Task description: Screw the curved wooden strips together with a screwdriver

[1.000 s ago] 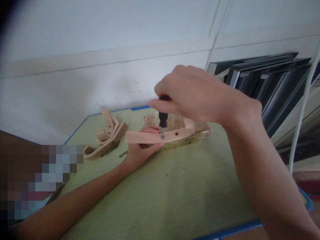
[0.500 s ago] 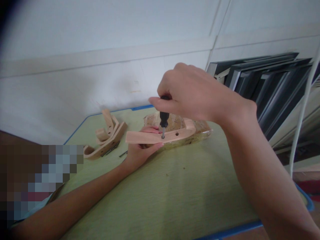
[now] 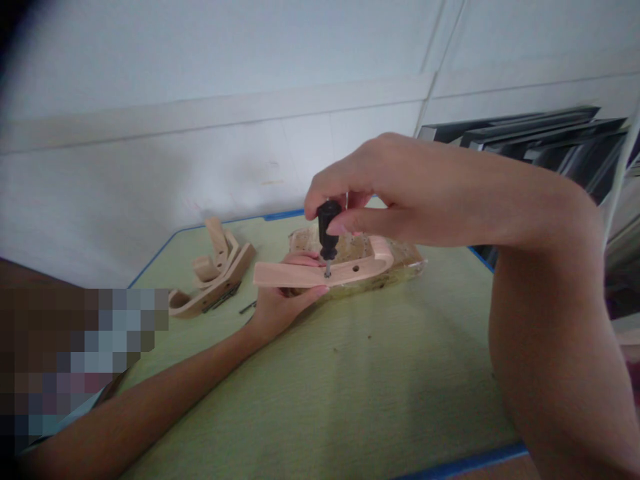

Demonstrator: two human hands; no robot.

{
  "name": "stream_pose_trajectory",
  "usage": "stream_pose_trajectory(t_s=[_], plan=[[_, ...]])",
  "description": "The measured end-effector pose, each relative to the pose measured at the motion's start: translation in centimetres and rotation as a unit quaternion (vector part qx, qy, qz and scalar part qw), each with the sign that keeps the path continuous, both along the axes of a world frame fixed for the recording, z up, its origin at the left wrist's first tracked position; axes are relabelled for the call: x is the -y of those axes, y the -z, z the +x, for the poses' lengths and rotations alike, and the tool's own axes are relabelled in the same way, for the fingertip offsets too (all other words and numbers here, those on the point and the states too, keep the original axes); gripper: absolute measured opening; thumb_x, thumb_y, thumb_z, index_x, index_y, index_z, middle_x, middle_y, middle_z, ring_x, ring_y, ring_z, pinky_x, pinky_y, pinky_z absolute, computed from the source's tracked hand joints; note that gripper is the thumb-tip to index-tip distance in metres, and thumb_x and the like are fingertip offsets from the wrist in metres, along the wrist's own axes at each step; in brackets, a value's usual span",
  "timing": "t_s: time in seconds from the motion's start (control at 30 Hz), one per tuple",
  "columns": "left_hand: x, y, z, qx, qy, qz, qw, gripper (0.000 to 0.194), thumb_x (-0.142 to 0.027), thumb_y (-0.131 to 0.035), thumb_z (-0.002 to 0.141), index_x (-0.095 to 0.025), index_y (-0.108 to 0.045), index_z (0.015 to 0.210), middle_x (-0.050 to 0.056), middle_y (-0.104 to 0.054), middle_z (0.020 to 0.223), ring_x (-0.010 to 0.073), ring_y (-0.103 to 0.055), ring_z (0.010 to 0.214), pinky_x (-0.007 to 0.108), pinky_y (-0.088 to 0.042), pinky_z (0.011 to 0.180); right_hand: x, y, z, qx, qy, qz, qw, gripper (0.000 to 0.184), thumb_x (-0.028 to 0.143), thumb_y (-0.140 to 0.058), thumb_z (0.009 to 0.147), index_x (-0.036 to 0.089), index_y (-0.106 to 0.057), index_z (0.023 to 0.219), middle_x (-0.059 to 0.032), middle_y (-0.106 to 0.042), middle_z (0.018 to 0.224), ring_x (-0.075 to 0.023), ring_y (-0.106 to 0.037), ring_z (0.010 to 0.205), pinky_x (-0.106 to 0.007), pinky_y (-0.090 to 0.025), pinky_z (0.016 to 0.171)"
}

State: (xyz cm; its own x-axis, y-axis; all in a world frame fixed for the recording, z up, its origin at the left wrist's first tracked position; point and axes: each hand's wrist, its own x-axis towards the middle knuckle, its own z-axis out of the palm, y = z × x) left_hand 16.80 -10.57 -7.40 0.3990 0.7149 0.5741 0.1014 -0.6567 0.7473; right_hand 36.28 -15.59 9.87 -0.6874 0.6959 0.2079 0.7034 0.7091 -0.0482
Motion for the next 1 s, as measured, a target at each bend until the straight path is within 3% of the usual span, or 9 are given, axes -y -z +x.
stream_pose_trajectory(t_s=[0.37, 0.63, 1.0], plan=[[-0.10, 0.12, 0.00, 0.002, -0.004, 0.004, 1.000, 0.026, -0.022, -0.070, 0.063, -0.020, -0.057, 0.085, 0.004, -0.061, 0.091, 0.0207, -0.054, 0.099, 0.039, -0.044, 0.088, 0.02, 0.05, 0.02, 0.004, 0.014, 0.027, 1.000, 0.026, 0.018, -0.048, 0.080, 0.031, -0.057, 0.101, 0.0072, -0.064, 0.089, -0.0105, -0.056, 0.071, -0.022, -0.041, 0.058], [0.12, -0.18, 0.09, 0.001, 0.001, -0.003, 1.000, 0.022, -0.022, -0.069, 0.064, -0.019, -0.058, 0.083, 0.005, -0.061, 0.091, 0.0204, -0.053, 0.099, 0.038, -0.042, 0.091, 0.04, 0.00, -0.32, 0.008, 0.038, 0.005, 0.999, 0.021, 0.031, -0.043, 0.083, 0.027, -0.059, 0.097, 0.0013, -0.064, 0.082, -0.0141, -0.055, 0.066, -0.027, -0.038, 0.054], [0.19, -0.36, 0.21, 0.011, 0.001, -0.003, 1.000, 0.023, -0.021, -0.069, 0.063, -0.019, -0.058, 0.083, 0.004, -0.062, 0.091, 0.0203, -0.055, 0.097, 0.038, -0.043, 0.090, 0.07, 0.04, -0.72, 0.020, 0.070, -0.003, 0.997, 0.020, 0.034, -0.040, 0.085, 0.024, -0.057, 0.083, 0.0019, -0.057, 0.066, -0.0112, -0.048, 0.055, -0.026, -0.031, 0.049]])
